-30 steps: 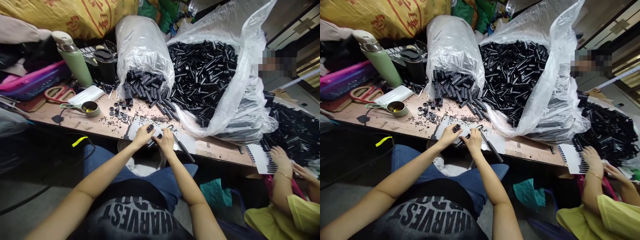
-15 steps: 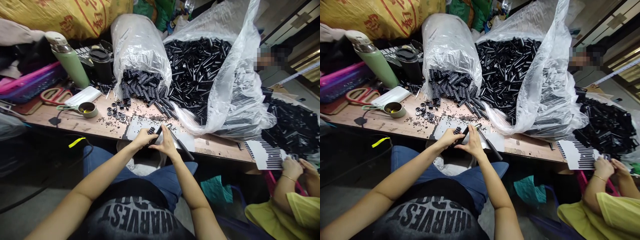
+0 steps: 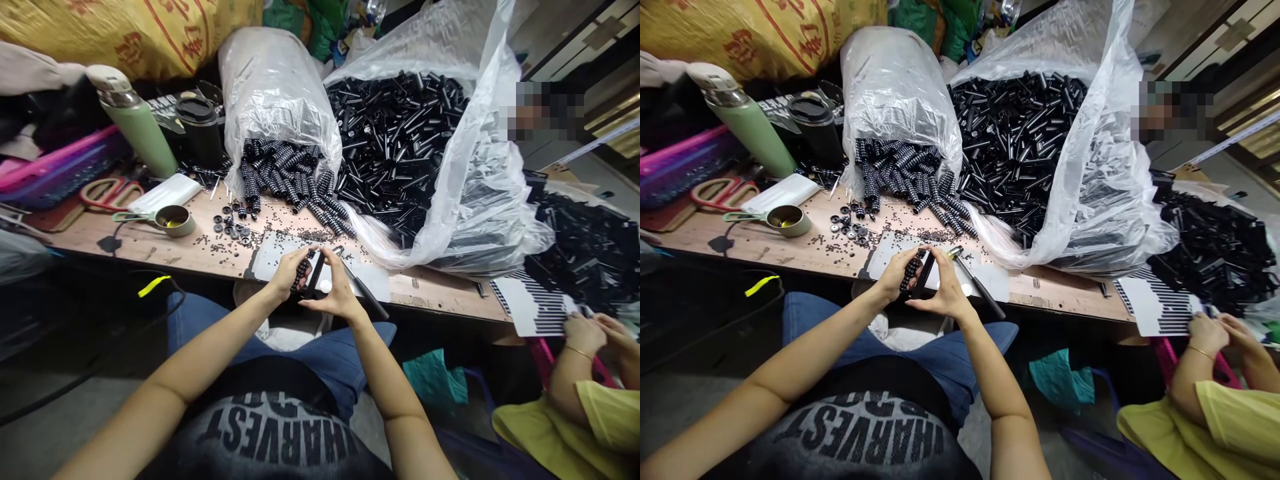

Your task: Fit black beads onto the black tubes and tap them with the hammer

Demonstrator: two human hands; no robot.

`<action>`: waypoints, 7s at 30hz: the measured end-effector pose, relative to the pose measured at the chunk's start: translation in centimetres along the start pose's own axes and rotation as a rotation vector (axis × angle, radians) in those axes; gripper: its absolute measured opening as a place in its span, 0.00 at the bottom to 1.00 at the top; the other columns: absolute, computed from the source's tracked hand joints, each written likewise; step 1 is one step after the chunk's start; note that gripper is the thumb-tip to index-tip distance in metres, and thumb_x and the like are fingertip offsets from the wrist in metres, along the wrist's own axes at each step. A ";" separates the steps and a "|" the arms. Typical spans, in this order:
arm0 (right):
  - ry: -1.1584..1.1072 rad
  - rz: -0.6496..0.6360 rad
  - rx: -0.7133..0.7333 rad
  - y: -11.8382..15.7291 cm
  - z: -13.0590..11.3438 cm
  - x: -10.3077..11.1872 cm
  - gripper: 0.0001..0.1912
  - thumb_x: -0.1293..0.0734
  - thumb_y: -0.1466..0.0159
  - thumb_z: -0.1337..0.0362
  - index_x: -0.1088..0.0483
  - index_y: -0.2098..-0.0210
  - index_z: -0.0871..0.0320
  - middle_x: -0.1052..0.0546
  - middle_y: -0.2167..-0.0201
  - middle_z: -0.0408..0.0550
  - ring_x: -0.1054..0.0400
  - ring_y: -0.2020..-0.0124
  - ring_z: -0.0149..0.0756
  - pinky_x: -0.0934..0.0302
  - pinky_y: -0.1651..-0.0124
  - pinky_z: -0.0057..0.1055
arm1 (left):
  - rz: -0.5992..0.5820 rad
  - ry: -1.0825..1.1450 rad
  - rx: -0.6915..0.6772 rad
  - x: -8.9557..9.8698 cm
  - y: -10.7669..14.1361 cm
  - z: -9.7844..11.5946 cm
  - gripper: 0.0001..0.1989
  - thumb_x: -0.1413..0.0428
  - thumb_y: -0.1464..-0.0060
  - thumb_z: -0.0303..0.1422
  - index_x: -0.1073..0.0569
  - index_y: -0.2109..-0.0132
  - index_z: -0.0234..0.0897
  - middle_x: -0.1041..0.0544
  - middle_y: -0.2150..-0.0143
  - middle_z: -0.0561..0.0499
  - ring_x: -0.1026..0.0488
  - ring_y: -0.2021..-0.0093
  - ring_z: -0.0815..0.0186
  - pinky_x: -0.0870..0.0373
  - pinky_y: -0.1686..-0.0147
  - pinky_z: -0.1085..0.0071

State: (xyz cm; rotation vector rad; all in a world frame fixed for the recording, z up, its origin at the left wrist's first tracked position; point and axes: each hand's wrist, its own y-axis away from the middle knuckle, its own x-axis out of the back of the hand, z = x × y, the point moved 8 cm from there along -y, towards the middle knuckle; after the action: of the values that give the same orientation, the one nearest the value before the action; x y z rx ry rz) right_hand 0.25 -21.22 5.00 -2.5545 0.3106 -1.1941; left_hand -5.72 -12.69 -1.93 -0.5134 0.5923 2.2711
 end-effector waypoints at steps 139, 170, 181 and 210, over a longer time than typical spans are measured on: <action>0.650 -0.040 0.248 -3.7 10.7 3.2 0.18 0.44 0.31 0.68 0.30 0.46 0.48 0.26 0.53 0.49 0.34 0.55 0.38 0.40 0.51 0.37 | 0.005 -0.603 -0.076 1.2 -5.6 0.9 0.24 0.46 0.49 0.51 0.25 0.68 0.30 0.27 0.74 0.50 0.33 0.73 0.68 0.39 0.74 0.73; 0.151 0.147 -0.300 4.8 7.2 4.7 0.60 0.22 0.55 0.49 0.56 0.33 0.56 0.46 0.38 0.61 0.53 0.34 0.53 0.52 0.34 0.52 | -0.109 -1.274 -0.400 -2.3 -2.1 -1.3 0.17 0.52 0.39 0.29 0.34 0.44 0.32 0.27 0.59 0.41 0.28 0.62 0.60 0.33 0.63 0.66; -0.756 0.080 -0.661 3.6 5.7 -0.9 0.48 0.32 0.49 0.36 0.48 0.37 0.52 0.41 0.38 0.58 0.38 0.41 0.50 0.44 0.39 0.50 | -0.030 -0.930 -0.714 -2.5 2.5 3.2 0.06 0.46 0.45 0.33 0.29 0.68 0.35 0.28 0.71 0.49 0.30 0.70 0.66 0.34 0.68 0.72; 0.025 -0.120 -0.004 -0.8 -1.6 -0.2 0.61 0.23 0.51 0.53 0.65 0.31 0.58 0.50 0.33 0.60 0.58 0.31 0.50 0.57 0.31 0.49 | 0.074 0.125 0.090 -0.2 0.7 0.1 0.20 0.41 0.50 0.41 0.25 0.55 0.30 0.29 0.78 0.53 0.31 0.83 0.70 0.34 0.84 0.75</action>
State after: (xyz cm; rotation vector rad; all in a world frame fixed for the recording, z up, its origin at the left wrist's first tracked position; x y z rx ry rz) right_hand -1.08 -20.69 6.11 -2.5956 0.1669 -1.2692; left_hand -6.16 -13.20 -1.53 -0.6013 0.7841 2.2816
